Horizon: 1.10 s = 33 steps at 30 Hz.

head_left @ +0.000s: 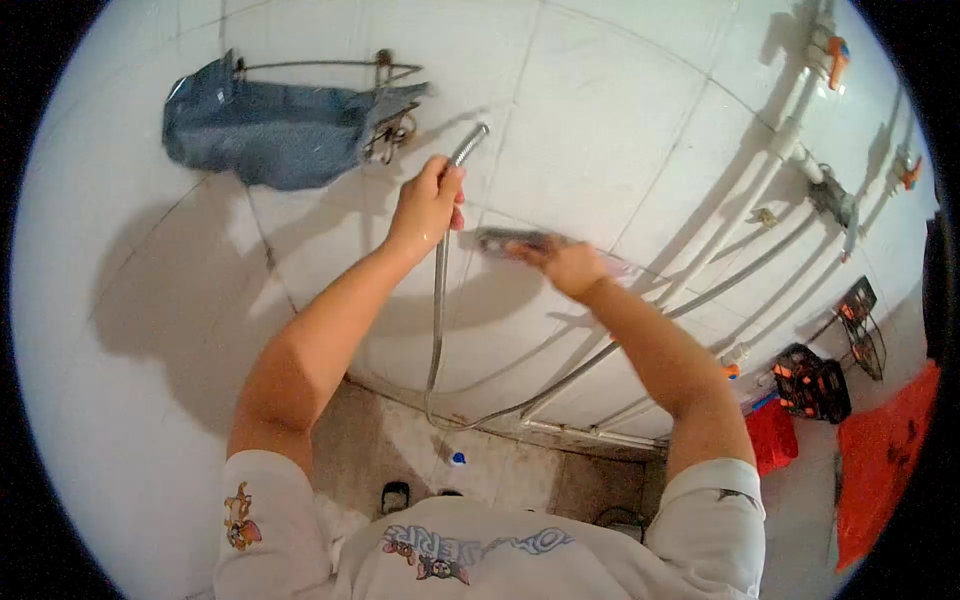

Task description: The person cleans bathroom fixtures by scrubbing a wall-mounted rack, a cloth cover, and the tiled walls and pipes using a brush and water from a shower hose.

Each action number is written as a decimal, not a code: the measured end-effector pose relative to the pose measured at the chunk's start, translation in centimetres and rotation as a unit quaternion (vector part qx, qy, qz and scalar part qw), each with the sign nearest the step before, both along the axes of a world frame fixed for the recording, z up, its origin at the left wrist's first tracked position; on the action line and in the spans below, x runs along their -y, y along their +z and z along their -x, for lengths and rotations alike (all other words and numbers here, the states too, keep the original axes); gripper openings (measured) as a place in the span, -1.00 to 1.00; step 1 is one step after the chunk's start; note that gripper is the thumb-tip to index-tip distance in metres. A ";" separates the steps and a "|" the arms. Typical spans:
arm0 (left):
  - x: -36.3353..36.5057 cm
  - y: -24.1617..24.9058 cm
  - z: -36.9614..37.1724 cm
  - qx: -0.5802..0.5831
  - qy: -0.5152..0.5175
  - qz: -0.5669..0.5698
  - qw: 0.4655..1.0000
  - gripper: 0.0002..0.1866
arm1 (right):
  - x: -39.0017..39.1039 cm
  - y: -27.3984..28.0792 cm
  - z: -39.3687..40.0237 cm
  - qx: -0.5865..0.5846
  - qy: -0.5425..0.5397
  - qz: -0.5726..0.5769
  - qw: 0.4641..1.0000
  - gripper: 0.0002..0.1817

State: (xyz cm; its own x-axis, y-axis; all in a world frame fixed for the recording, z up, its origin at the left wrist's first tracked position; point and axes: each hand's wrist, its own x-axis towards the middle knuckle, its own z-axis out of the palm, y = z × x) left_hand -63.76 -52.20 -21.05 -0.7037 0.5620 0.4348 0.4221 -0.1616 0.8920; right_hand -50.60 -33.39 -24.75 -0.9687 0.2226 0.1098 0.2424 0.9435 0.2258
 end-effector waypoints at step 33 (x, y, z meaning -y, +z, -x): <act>23.0 -17.3 16.2 0.131 0.264 -0.016 0.955 -0.74 | 13.0 -19.6 22.3 -0.035 0.111 0.141 0.983 -0.48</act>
